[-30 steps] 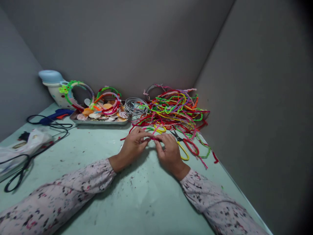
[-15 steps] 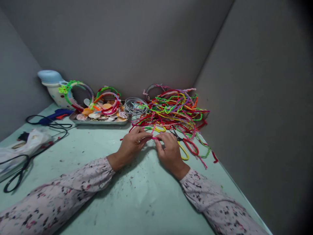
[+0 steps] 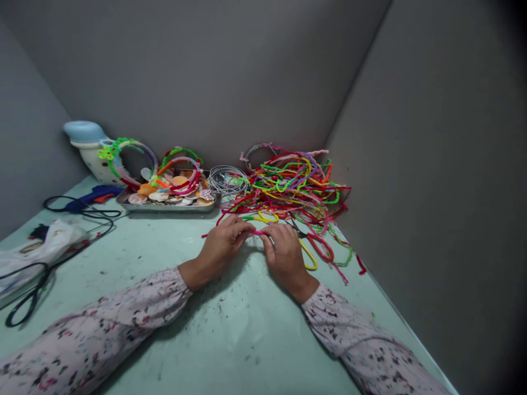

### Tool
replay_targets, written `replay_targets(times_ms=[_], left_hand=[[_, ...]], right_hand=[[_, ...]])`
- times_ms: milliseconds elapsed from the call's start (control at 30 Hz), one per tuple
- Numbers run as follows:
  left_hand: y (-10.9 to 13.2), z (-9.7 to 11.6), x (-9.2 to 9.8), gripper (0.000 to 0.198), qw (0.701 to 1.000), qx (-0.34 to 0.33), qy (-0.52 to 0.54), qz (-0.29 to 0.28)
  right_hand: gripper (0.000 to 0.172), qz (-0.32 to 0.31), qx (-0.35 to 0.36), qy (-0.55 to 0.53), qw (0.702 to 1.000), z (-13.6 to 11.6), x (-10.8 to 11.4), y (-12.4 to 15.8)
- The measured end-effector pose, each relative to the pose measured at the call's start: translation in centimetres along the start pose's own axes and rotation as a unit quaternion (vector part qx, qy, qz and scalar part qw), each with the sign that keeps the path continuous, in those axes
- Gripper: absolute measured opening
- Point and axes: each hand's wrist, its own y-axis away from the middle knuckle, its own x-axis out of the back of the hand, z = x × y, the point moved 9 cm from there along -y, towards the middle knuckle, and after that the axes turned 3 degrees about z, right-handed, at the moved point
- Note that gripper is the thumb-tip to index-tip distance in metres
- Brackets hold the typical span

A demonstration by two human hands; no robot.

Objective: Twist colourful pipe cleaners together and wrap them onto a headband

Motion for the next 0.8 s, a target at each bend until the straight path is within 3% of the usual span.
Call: replay_targets(times_ms=[333, 800], left_hand=[[-0.15, 0.63, -0.16, 0.022, 0.998, -0.017, -0.052, -0.035], [-0.3, 0.8, -0.85, 0.022, 0.984, 0.014, -0.138, -0.115]], right_hand=[[0.012, 0.012, -0.002, -0.017, 1.0, 0.44, 0.16, 0.0], [0.013, -0.006, 0.011, -0.019, 1.0, 0.02, -0.1, -0.03]])
